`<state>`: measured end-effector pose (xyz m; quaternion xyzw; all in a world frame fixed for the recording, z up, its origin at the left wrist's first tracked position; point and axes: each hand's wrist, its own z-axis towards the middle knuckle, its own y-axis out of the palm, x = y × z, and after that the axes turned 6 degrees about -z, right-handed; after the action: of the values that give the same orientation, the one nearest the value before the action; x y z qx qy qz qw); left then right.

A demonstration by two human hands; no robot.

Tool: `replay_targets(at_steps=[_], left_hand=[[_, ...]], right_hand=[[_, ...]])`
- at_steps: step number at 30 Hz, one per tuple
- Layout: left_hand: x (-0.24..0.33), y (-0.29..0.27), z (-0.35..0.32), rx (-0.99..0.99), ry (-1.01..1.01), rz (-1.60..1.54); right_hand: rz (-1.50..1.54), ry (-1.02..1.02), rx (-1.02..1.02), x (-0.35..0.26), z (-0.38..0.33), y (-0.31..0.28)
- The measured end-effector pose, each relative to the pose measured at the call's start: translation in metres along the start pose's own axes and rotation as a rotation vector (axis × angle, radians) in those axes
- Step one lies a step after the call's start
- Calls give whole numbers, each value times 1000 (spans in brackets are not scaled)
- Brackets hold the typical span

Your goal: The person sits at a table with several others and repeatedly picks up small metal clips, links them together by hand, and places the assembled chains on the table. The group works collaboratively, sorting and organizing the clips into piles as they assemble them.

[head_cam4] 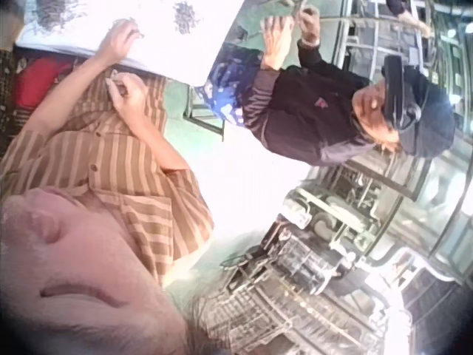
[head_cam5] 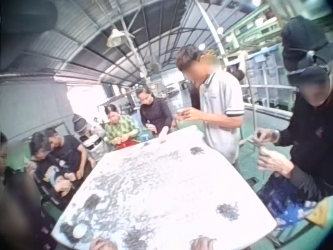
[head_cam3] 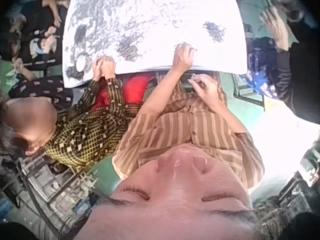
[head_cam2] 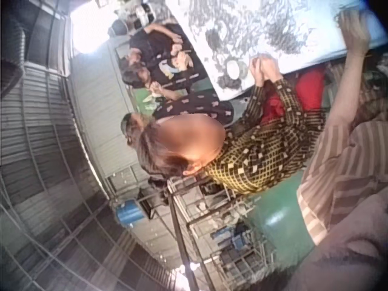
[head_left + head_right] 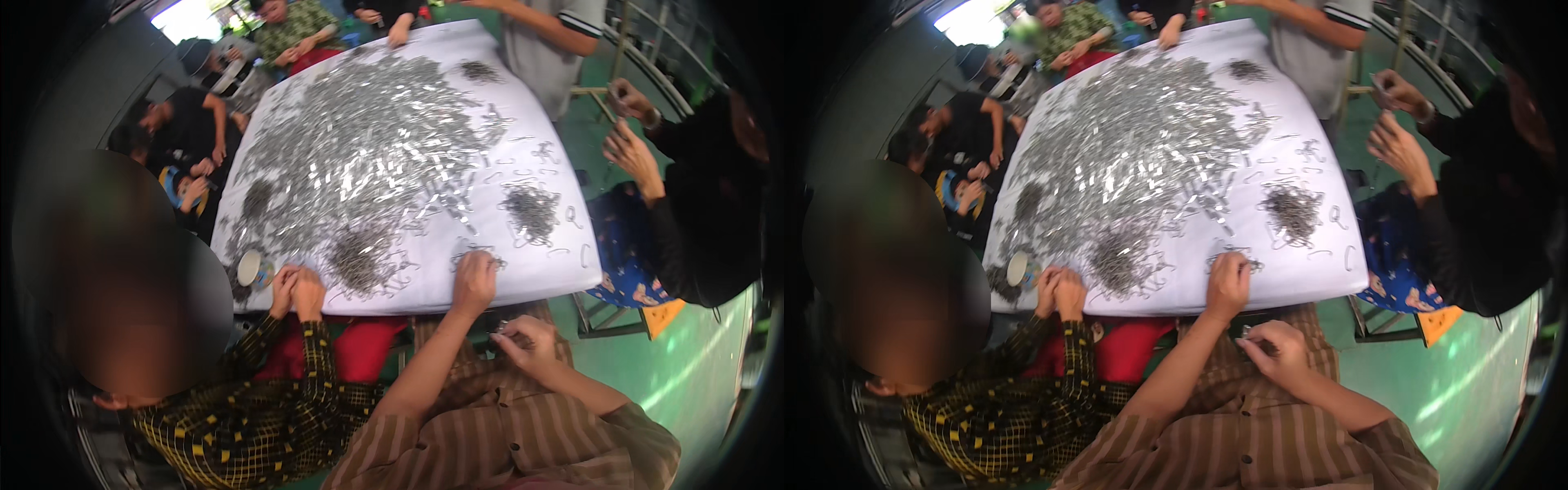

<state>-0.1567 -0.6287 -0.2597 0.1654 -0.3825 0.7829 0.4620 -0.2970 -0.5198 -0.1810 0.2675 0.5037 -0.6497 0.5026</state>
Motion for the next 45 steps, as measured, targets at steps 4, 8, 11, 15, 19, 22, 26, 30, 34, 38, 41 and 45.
replay_targets(at_steps=[4, 8, 11, 15, 19, 22, 26, 30, 34, 38, 41, 45], left_hand=[[1, 0, 1, -7, 14, 49], [1, 1, 1, -16, 33, 51], [2, -1, 1, -15, 32, 56], [4, 1, 2, -22, 19, 54], [2, 0, 1, -34, 15, 58], [4, 0, 2, -42, 10, 63], [1, 1, -1, -42, 14, 74], [-1, 0, -2, -62, -14, 104], [4, 3, 0, -61, -3, 90], [0, 1, -3, -72, -7, 95], [2, 2, -2, -66, 3, 93], [2, 1, -2, -61, 17, 96]], right_hand=[[30, 34, -14, 2, -1, -1], [65, 16, 7, 5, -5, -1], [27, -4, 1, 1, -3, -4], [12, 1, 7, 3, -4, -5], [5, -4, -3, 3, -5, -5], [16, 3, -5, 4, -5, -5], [29, 2, -11, 4, -7, -5], [19, -8, -8, 3, -6, -6], [44, -23, 1, 10, -8, -5], [71, -3, 4, 5, -7, -5], [62, 24, -1, 3, -8, -7], [42, -36, 5, 8, -8, -5]])
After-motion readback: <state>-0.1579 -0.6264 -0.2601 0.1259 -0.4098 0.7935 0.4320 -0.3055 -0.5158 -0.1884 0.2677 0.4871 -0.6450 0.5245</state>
